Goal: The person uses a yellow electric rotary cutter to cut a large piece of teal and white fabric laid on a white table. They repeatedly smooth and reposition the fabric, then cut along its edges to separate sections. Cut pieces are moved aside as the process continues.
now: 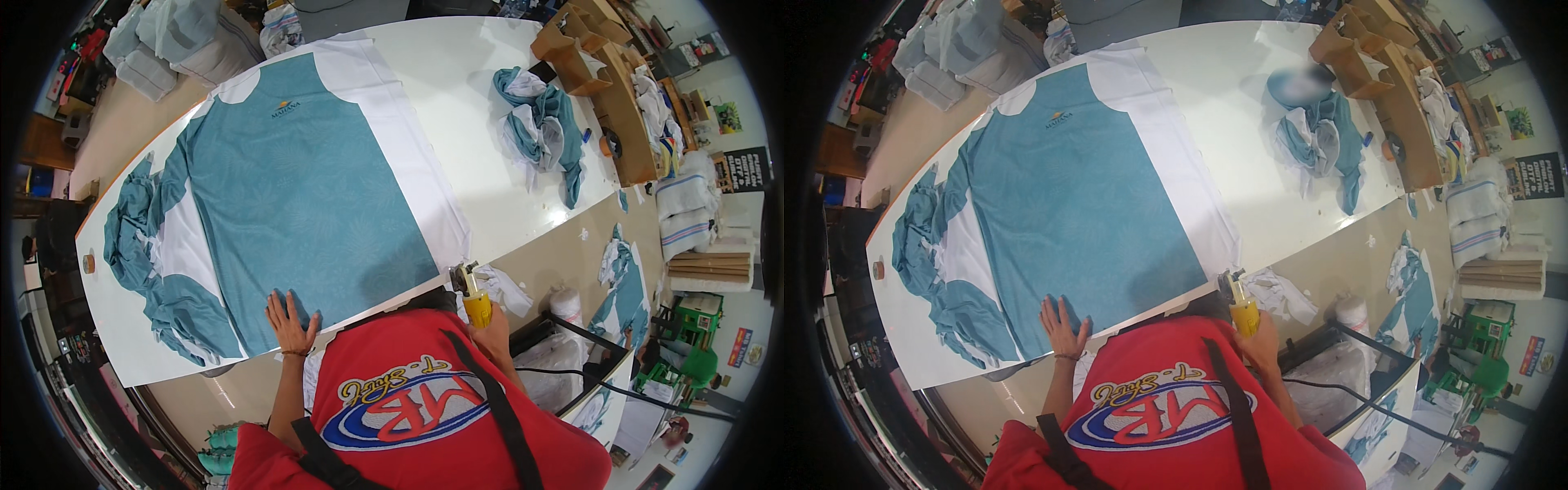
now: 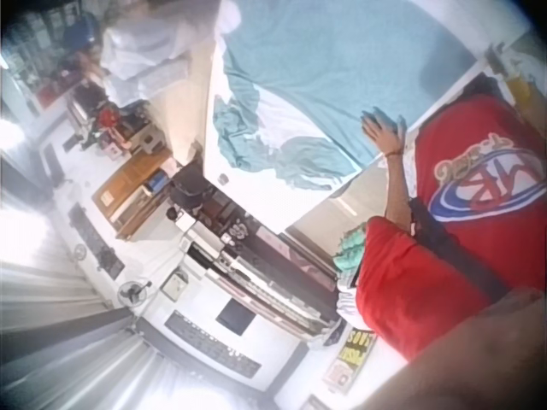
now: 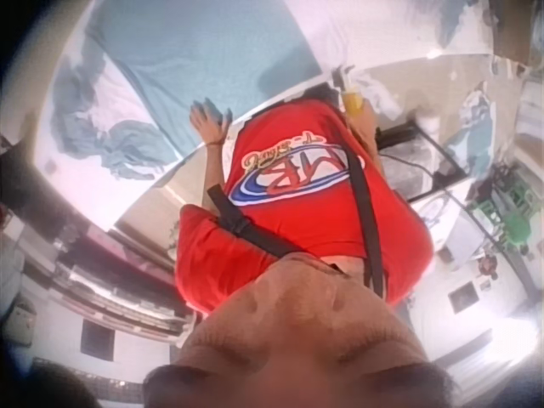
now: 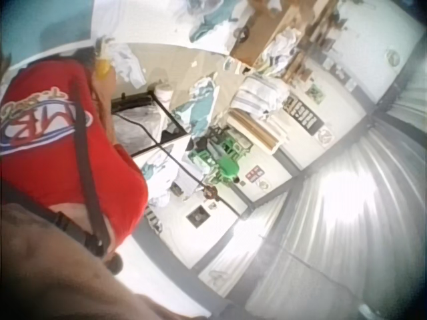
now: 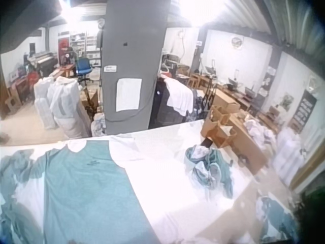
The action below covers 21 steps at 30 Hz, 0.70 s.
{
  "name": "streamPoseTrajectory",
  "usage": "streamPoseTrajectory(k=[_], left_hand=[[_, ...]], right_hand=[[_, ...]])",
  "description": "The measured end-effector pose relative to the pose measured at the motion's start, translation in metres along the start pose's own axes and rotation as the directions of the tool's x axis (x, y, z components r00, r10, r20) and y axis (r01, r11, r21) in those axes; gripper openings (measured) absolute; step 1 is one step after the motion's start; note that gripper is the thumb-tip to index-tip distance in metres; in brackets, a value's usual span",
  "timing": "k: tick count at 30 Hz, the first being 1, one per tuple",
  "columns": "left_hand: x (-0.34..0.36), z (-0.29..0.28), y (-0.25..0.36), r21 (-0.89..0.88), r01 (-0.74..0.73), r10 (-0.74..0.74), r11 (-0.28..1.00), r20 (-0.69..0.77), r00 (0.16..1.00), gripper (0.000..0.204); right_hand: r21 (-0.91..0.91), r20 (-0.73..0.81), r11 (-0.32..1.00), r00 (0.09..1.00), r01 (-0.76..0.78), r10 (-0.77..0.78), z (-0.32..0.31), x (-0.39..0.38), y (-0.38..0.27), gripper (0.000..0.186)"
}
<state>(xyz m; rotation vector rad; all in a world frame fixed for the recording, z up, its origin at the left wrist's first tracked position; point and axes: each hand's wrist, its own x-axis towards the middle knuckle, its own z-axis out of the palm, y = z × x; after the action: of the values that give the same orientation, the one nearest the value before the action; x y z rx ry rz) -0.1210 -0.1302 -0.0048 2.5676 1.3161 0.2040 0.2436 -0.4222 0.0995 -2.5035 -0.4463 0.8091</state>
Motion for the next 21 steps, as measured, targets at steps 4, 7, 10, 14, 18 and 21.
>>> streamPoseTrajectory(k=[4, 7, 10, 14, 18, 21], left_hand=[[-0.001, 0.005, -0.008, -0.007, -0.046, 0.046, 0.999, -0.056, 0.997, 0.082], [0.000, 0.005, -0.006, -0.007, -0.076, 0.075, 0.997, -0.100, 0.992, 0.078], [0.001, 0.001, -0.004, -0.001, -0.093, 0.092, 0.996, -0.118, 0.989, 0.075], [0.002, 0.002, -0.005, 0.002, -0.085, 0.085, 0.996, -0.116, 0.990, 0.073], [0.002, 0.000, -0.004, -0.005, -0.091, 0.090, 0.996, -0.121, 0.989, 0.075], [0.002, 0.001, -0.004, -0.009, -0.089, 0.087, 0.996, -0.125, 0.988, 0.074]], right_hand=[[-0.156, 0.040, 0.984, 0.996, 0.083, -0.078, 0.000, -0.010, 0.005, 0.065], [-0.212, 0.072, 0.974, 0.995, 0.083, -0.069, 0.004, -0.013, 0.013, 0.070], [-0.244, 0.053, 0.966, 0.996, 0.083, -0.072, 0.007, -0.013, 0.011, 0.072], [-0.286, 0.104, 0.957, 0.994, 0.054, -0.025, 0.002, -0.006, -0.002, 0.069], [-0.300, 0.117, 0.954, 0.993, 0.026, 0.009, 0.002, -0.003, -0.005, 0.071], [-0.294, 0.092, 0.955, 0.996, 0.032, -0.005, 0.005, 0.000, -0.010, 0.073]])
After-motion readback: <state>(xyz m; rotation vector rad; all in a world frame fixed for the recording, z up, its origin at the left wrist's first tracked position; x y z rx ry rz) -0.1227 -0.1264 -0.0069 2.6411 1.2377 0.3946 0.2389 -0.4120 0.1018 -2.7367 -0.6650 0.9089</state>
